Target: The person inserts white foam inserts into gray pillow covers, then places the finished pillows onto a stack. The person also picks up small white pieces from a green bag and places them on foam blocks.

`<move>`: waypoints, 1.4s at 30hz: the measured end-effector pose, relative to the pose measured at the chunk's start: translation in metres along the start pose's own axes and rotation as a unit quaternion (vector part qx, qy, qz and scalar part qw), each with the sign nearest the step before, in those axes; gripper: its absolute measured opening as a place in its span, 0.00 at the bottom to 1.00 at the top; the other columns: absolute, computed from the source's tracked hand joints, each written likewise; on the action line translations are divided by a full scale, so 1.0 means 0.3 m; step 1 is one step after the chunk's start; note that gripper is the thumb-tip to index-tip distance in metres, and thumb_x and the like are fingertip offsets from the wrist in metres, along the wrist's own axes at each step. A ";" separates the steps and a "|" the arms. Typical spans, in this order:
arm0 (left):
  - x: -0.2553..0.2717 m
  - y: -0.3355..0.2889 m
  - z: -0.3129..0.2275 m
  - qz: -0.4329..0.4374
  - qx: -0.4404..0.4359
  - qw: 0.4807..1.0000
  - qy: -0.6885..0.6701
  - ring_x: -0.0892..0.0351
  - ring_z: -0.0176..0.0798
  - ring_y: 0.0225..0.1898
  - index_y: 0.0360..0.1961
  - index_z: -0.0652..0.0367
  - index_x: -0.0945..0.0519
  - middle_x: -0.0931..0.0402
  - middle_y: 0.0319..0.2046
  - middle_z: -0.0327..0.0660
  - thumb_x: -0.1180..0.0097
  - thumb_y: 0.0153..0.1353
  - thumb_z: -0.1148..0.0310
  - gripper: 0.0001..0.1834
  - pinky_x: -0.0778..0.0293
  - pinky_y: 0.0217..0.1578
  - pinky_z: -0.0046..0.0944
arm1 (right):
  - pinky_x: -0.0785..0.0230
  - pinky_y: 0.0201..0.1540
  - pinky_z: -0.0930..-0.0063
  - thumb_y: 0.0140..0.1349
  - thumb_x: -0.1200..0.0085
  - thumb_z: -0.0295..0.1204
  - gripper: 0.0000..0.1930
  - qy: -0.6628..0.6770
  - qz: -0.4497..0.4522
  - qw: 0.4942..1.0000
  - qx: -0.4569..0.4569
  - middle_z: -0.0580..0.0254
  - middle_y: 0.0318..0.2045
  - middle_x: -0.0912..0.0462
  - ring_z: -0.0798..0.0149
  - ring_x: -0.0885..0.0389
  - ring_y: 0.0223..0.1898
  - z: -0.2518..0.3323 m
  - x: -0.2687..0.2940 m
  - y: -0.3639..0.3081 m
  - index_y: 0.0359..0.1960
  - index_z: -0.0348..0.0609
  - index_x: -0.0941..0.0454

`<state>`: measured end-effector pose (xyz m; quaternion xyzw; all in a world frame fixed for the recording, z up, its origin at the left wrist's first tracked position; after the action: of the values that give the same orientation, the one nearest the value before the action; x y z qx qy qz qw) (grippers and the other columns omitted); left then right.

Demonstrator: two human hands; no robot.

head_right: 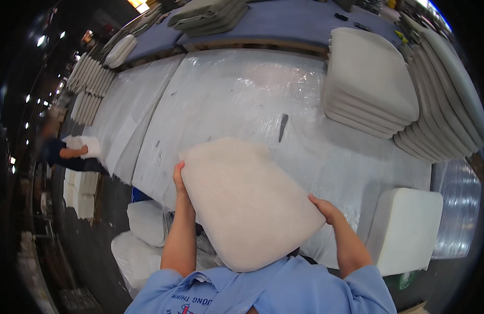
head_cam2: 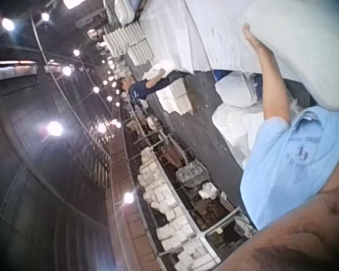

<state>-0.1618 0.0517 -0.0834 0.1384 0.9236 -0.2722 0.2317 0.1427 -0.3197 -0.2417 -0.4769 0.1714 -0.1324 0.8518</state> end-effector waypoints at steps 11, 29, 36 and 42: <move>0.367 -0.384 0.655 -0.010 0.100 0.973 -0.209 0.18 0.56 0.53 0.61 0.71 0.24 0.19 0.54 0.57 0.54 0.63 0.52 0.35 0.23 0.57 0.51 | 0.24 0.47 0.60 0.69 0.44 0.55 0.34 -0.249 -0.071 0.966 -0.013 0.54 0.53 0.18 0.58 0.19 0.48 0.318 0.133 -0.659 0.65 0.39 0.26; 0.490 -0.221 0.693 -0.019 0.171 0.818 0.549 0.19 0.45 0.54 0.56 0.61 0.19 0.18 0.54 0.49 0.29 0.53 0.51 0.33 0.24 0.51 0.44 | 0.26 0.54 0.58 0.64 0.40 0.57 0.42 -0.465 -0.124 0.873 -0.083 0.45 0.58 0.20 0.52 0.21 0.56 0.354 -0.038 -0.693 0.69 0.37 0.30; 0.396 -0.201 0.731 0.106 0.171 0.666 0.718 0.16 0.53 0.54 0.53 0.54 0.15 0.14 0.49 0.47 0.35 0.60 0.59 0.21 0.23 0.55 0.49 | 0.32 0.66 0.55 0.61 0.37 0.56 0.41 -0.791 -0.093 0.603 0.037 0.41 0.63 0.24 0.42 0.26 0.65 0.465 -0.201 -0.427 0.71 0.45 0.30; 0.306 -0.225 0.763 0.040 0.046 0.706 0.706 0.17 0.56 0.53 0.48 0.53 0.15 0.15 0.48 0.50 0.42 0.65 0.62 0.13 0.22 0.53 0.51 | 0.32 0.69 0.60 0.56 0.31 0.39 0.38 -0.743 0.007 0.634 0.215 0.46 0.69 0.30 0.46 0.29 0.68 0.396 -0.566 0.138 0.70 0.45 0.30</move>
<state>-0.1853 -0.1209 -0.2703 0.3372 0.7972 -0.1278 -0.4843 0.0411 -0.1415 -0.1912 -0.2164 -0.5495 0.2396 0.7706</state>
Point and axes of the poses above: each hand's wrist, its own y-axis towards the middle knuckle, its own x-axis out of the back of the hand, z = x × y, the point moved 5 cm from there along y, towards the middle knuckle
